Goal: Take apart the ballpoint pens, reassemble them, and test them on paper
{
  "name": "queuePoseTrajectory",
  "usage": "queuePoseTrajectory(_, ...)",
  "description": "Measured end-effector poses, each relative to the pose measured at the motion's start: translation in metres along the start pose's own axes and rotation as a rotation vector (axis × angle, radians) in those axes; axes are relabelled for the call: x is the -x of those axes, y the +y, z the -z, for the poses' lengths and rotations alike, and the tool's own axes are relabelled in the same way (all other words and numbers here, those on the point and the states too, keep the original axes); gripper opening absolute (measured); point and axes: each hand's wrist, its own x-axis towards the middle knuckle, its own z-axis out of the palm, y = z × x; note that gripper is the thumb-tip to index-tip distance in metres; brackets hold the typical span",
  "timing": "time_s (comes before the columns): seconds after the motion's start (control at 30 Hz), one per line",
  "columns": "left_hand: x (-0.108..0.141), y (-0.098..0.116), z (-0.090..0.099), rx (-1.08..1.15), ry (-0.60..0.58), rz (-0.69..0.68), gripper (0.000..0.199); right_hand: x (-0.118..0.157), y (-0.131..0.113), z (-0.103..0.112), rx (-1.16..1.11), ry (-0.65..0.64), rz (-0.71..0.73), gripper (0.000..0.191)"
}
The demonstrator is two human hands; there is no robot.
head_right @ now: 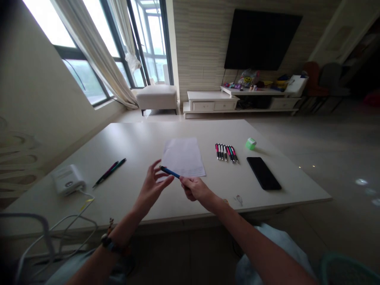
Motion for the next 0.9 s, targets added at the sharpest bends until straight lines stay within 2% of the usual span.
queuePoseTrajectory(0.03, -0.001, 0.001, 0.002, -0.157, 0.041, -0.140, 0.062, 0.003, -0.002, 0.005, 0.004, -0.024, -0.014, 0.046)
queuePoseTrajectory(0.07, -0.001, 0.002, 0.003, -0.324, 0.018, -0.287, 0.059, 0.006, -0.004, 0.010, 0.006, -0.061, -0.030, 0.046)
queuePoseTrajectory(0.13, 0.001, 0.005, 0.004, -0.594, -0.125, -0.520, 0.039, 0.013, -0.006, 0.016, -0.008, -0.157, -0.078, 0.044)
queuePoseTrajectory(0.17, 0.003, 0.006, 0.003, -0.688, -0.193, -0.586, 0.028, 0.016, -0.005, 0.017, -0.028, -0.195, -0.103, 0.044)
queuePoseTrajectory(0.23, 0.007, 0.007, 0.000, -0.814, -0.251, -0.640, 0.015, 0.021, -0.003, 0.017, -0.091, -0.225, -0.134, 0.041)
queuePoseTrajectory(0.37, 0.011, 0.005, -0.006, -0.972, -0.270, -0.666, 0.013, 0.024, 0.006, 0.014, -0.213, -0.211, -0.115, 0.035)
queuePoseTrajectory(0.5, 0.012, 0.007, -0.007, -1.012, -0.304, -0.641, 0.014, 0.024, 0.010, 0.011, -0.176, -0.159, -0.071, 0.032)
queuePoseTrajectory(0.6, 0.014, 0.010, -0.005, -0.955, -0.358, -0.569, 0.014, 0.026, 0.007, 0.009, 0.046, -0.090, 0.021, 0.036)
queuePoseTrajectory(0.77, 0.015, 0.009, 0.000, -0.713, -0.489, -0.405, 0.021, 0.033, -0.001, 0.006, 0.694, 0.073, 0.333, 0.033)
queuePoseTrajectory(0.83, 0.015, 0.008, 0.002, -0.708, -0.468, -0.398, 0.022, 0.031, 0.001, 0.005, 0.729, 0.114, 0.381, 0.033)
queuePoseTrajectory(0.9, 0.015, 0.008, 0.003, -0.770, -0.399, -0.434, 0.021, 0.026, 0.005, 0.005, 0.587, 0.130, 0.303, 0.040)
